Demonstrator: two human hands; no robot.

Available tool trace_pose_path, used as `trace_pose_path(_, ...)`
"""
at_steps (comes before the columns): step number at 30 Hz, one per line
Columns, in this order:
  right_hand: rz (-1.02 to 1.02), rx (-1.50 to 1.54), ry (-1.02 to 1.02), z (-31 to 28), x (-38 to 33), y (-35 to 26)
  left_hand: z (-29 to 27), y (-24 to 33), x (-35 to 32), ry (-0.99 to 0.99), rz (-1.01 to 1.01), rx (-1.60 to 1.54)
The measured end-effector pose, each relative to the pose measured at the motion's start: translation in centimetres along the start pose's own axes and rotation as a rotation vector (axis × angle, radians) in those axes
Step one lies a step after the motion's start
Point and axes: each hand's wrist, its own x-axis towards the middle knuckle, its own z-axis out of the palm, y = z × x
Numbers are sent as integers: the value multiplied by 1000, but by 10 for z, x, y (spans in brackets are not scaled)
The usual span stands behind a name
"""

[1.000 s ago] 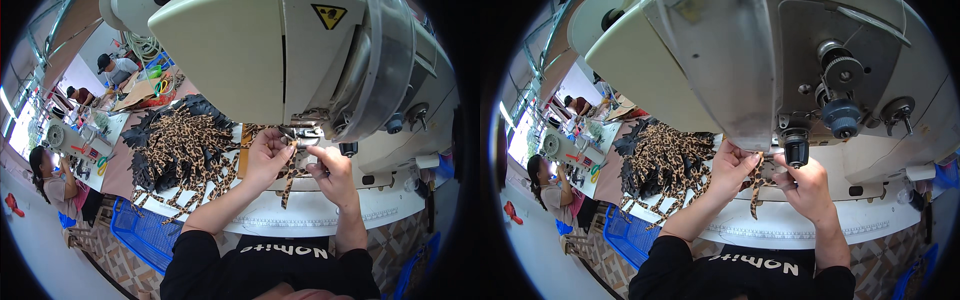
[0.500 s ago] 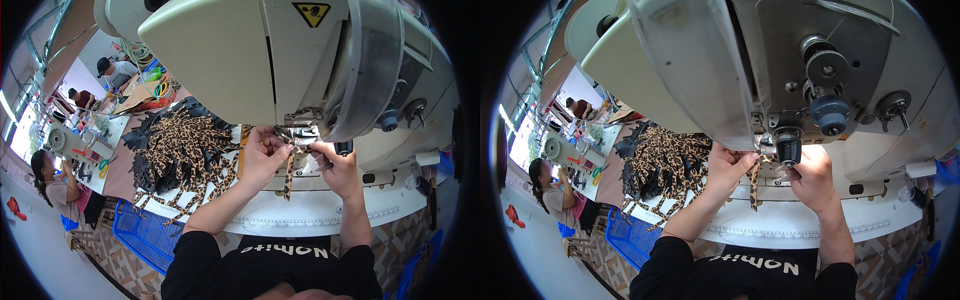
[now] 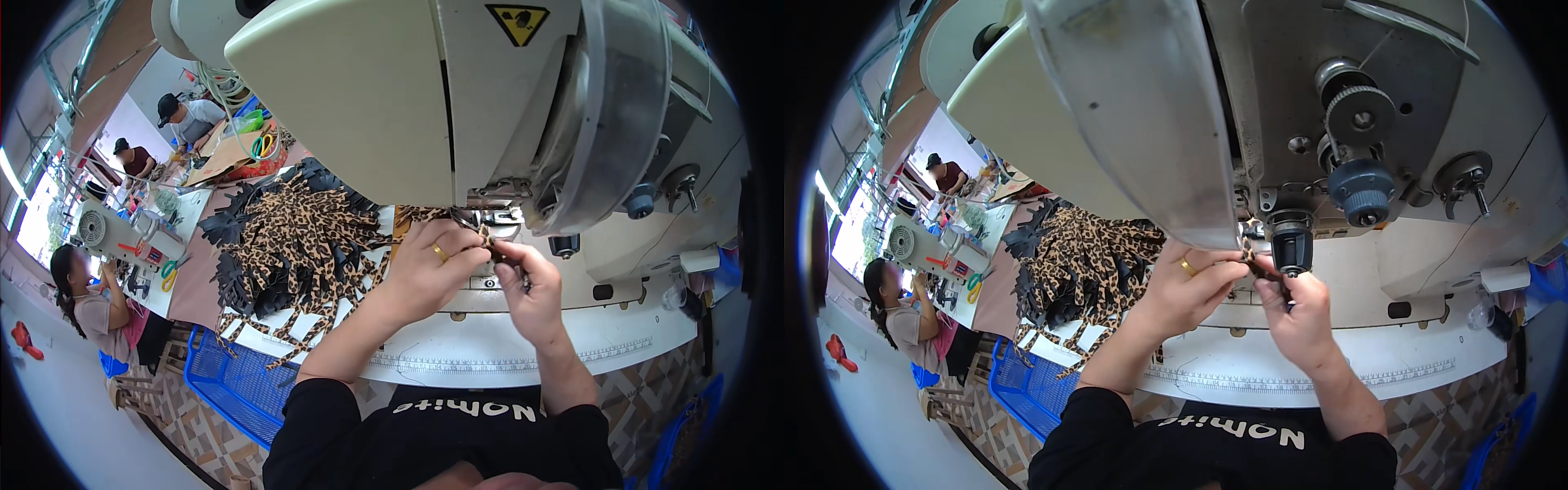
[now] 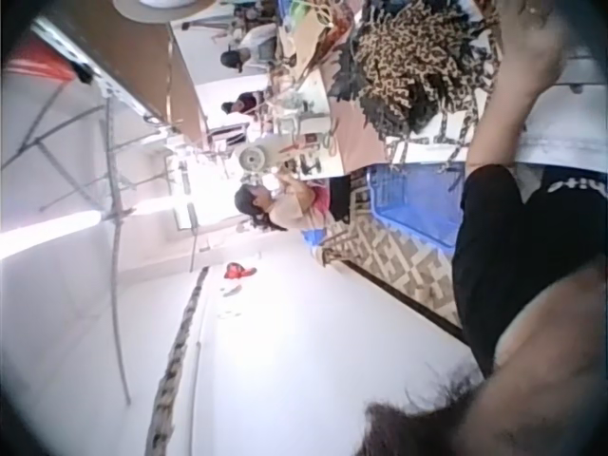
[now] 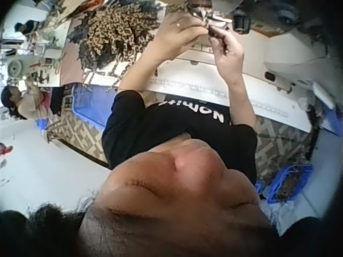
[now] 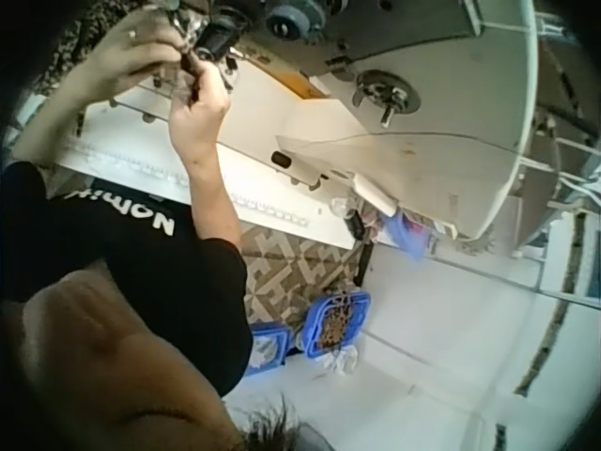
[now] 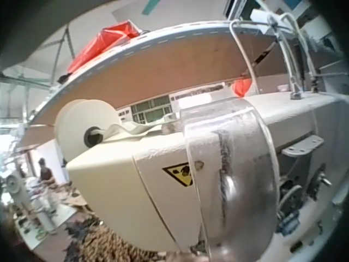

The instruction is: The person sews patterned fabric strips using a sewing machine, guiding them under the presser foot and cutting threads with snips. The person then removes and replaces the bobbin in the machine before feeding and sewing more strips.

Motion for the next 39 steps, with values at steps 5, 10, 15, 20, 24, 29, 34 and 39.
trace_pose_path(5, 178, 247, -16, 16, -9, -2, 8, -6, -3, -5, 65, 37)
trace_pose_path(10, 179, 255, -19, 23, -12, -2, 9, -16, -6, 17, 84, 9)
trace_pose_path(15, 199, 334, 20, 28, -9, 0, 6, -16, -6, -8, 75, 15)
trace_pose_path(20, 187, 383, 17, 28, -8, 4, 5, -14, -5, 9, 32, 21)
trace_pose_path(24, 200, 402, 4, 23, -12, 4, 9, -15, -3, 42, 6, 19)
trace_pose_path(29, 270, 336, -51, 14, -28, 8, 16, -25, -6, 101, -28, -66)
trace_pose_path(34, 319, 179, -69, -11, -53, 16, 31, -52, -15, 77, -300, -170)
trace_pose_path(39, 256, -273, 66, -57, -83, 25, 53, -82, -9, -32, -394, -215)
